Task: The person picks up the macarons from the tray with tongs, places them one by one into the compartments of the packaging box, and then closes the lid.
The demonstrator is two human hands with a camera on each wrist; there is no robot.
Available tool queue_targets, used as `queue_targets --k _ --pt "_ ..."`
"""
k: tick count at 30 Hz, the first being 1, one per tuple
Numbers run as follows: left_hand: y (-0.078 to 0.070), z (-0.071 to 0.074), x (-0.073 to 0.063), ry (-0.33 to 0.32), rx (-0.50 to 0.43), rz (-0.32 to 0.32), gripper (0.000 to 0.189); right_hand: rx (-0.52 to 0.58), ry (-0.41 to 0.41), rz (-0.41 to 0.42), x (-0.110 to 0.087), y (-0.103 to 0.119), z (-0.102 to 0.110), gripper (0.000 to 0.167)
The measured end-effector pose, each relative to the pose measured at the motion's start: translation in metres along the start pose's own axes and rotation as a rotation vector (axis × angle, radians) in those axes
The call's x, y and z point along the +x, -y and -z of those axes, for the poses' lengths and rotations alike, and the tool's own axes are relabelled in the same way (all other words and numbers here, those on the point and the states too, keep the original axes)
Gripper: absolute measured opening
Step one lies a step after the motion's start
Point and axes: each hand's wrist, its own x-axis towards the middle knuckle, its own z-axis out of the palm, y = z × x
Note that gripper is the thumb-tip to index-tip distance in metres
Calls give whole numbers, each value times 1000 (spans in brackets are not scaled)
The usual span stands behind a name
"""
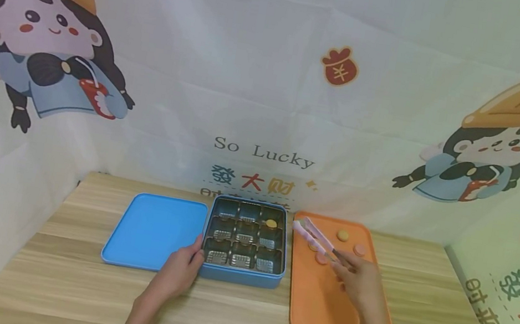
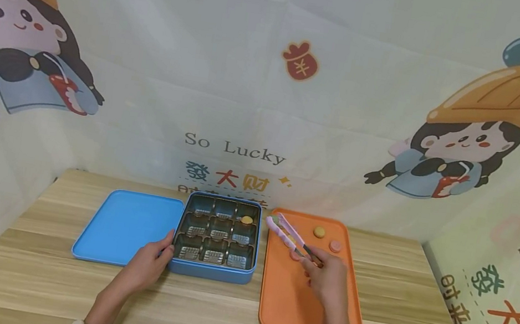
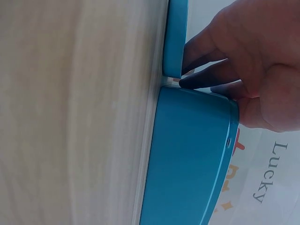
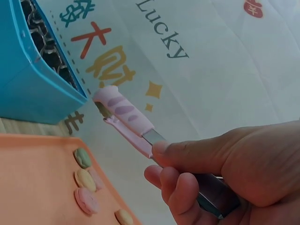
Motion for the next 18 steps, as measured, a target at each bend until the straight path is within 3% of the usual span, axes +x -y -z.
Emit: queue_targets --k 11,18 --pt "2 -1 0 0 11 -11 50 1 80 107 1 4 -14 33" --pt "2 -2 0 -1 -1 -17 50 19 144 118 1 4 -19 34"
